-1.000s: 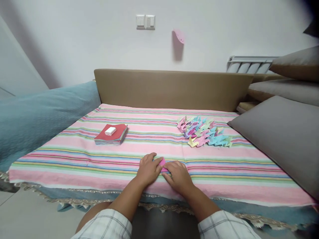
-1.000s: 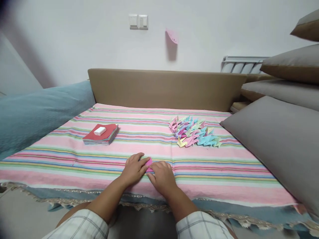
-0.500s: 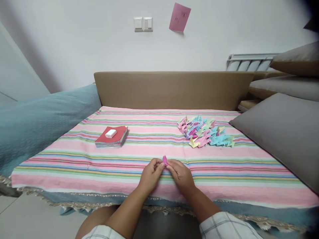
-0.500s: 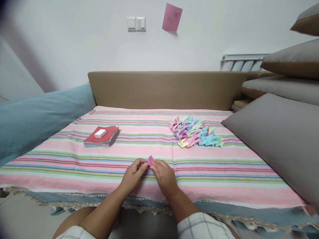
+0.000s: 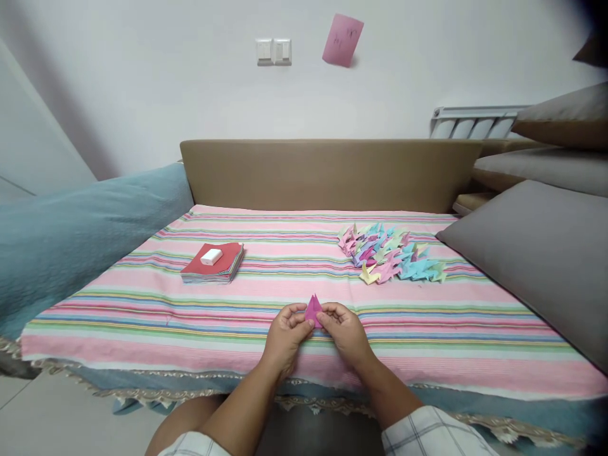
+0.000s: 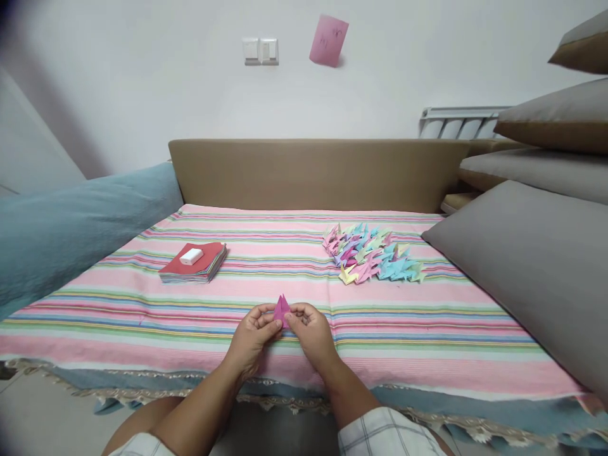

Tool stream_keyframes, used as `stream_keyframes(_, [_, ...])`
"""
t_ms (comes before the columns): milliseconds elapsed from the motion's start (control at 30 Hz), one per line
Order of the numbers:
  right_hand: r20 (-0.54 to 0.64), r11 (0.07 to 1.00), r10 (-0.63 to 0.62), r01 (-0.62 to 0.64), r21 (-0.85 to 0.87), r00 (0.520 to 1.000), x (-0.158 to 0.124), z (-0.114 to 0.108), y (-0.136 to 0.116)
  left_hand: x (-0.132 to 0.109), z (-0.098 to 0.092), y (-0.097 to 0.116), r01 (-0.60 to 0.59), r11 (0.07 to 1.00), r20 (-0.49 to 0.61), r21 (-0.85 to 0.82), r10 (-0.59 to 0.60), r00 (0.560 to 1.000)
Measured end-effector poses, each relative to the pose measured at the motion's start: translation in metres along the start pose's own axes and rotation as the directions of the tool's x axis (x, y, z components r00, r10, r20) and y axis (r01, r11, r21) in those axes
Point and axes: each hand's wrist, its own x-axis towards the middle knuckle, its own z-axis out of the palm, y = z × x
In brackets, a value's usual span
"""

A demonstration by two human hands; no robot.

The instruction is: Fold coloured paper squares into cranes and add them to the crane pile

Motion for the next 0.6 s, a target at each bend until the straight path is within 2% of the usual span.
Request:
stream_keyframes(100, [0.014, 1.000, 0.005, -0.004, -0.016, 1.000, -0.001, 0.000, -0.004, 0.000, 0.000, -0.001, 0.056, 0.998, -0.021, -0.008, -0.056, 0.998])
stream_keyframes(200, [0.014, 1.000, 0.006, -0.006, 0.012, 1.000, -0.004, 0.002, -0.006, -0.001, -0.001, 0.001, 0.122, 0.988, -0.063, -0.092, -0.128, 0.990])
stream_keyframes(333, [-0.004, 0.998, -0.030, 0.031, 0.062, 1.000, -0.005, 0.006, -0.007, -0.001, -0.003, 0.004, 0.120, 0.973, -0.046, -0.195, -0.131, 0.990])
stream_keyframes(500, [-0.006, 0.993, -0.114, 0.114, -0.027, 0.993, -0.008, 0.008, -0.008, -0.001, -0.004, 0.004, 0.132, 0.964, 0.018, -0.231, -0.131, 0.991])
stream_keyframes(600, [0.014, 0.960, -0.226, 0.225, -0.164, 0.974, -0.012, 0.007, -0.010, -0.001, -0.004, 0.004, 0.141, 0.952, 0.063, -0.272, -0.128, 0.990])
